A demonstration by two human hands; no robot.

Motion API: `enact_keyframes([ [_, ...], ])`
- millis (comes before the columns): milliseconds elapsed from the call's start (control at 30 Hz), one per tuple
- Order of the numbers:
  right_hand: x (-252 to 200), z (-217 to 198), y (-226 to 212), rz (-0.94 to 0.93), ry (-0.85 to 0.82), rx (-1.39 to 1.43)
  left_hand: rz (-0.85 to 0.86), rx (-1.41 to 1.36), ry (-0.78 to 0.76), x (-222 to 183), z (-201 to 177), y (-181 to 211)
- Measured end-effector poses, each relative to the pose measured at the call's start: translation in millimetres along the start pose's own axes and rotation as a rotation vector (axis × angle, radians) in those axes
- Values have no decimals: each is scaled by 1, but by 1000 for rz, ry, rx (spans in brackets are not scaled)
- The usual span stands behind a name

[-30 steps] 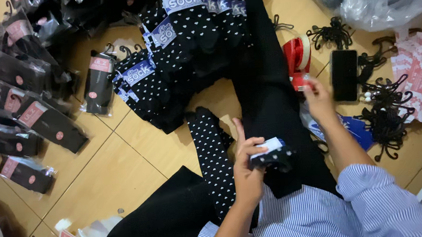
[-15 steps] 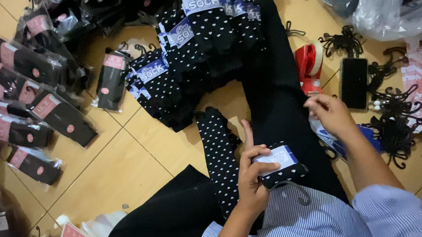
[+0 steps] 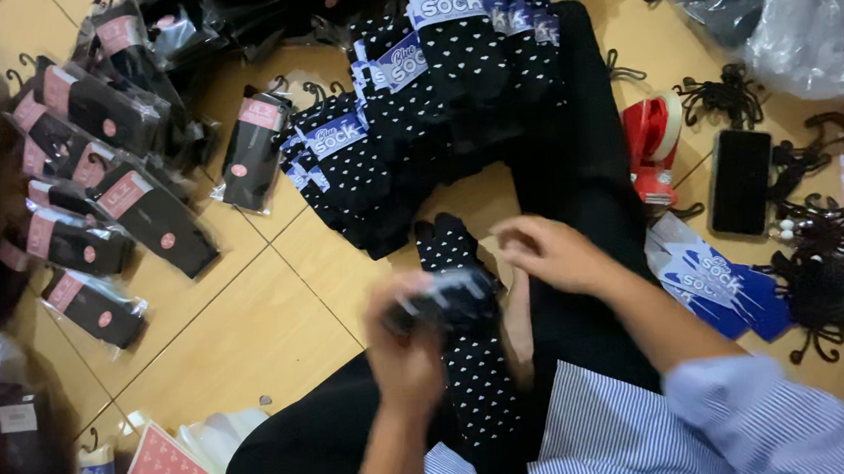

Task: The person packages socks by placing a cardboard label over a pair of socks and securing it with a plastic hanger hook by hand, then repeats the process for other pairs of socks while sitting on the floor among many piles of socks.

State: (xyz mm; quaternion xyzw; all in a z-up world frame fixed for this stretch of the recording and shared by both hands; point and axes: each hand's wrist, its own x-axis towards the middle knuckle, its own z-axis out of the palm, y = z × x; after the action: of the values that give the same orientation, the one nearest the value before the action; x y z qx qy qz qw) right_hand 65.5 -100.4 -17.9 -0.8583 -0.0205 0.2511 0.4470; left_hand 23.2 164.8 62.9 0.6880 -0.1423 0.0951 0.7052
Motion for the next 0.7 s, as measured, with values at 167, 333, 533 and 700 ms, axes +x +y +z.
enact_keyframes([
  [167,117,90,36,-68,242,-231,11,69,114,108,-45,-63],
  [333,134,111,60,-113,302,-392,-419,489,300,98,-53,-124],
  [533,53,71,-16,-259,175,-24,-432,518,149,-10,-16,-87],
  [700,-32,-70,-71,-418,48,480,-612,340,-164,-82,25,-40],
])
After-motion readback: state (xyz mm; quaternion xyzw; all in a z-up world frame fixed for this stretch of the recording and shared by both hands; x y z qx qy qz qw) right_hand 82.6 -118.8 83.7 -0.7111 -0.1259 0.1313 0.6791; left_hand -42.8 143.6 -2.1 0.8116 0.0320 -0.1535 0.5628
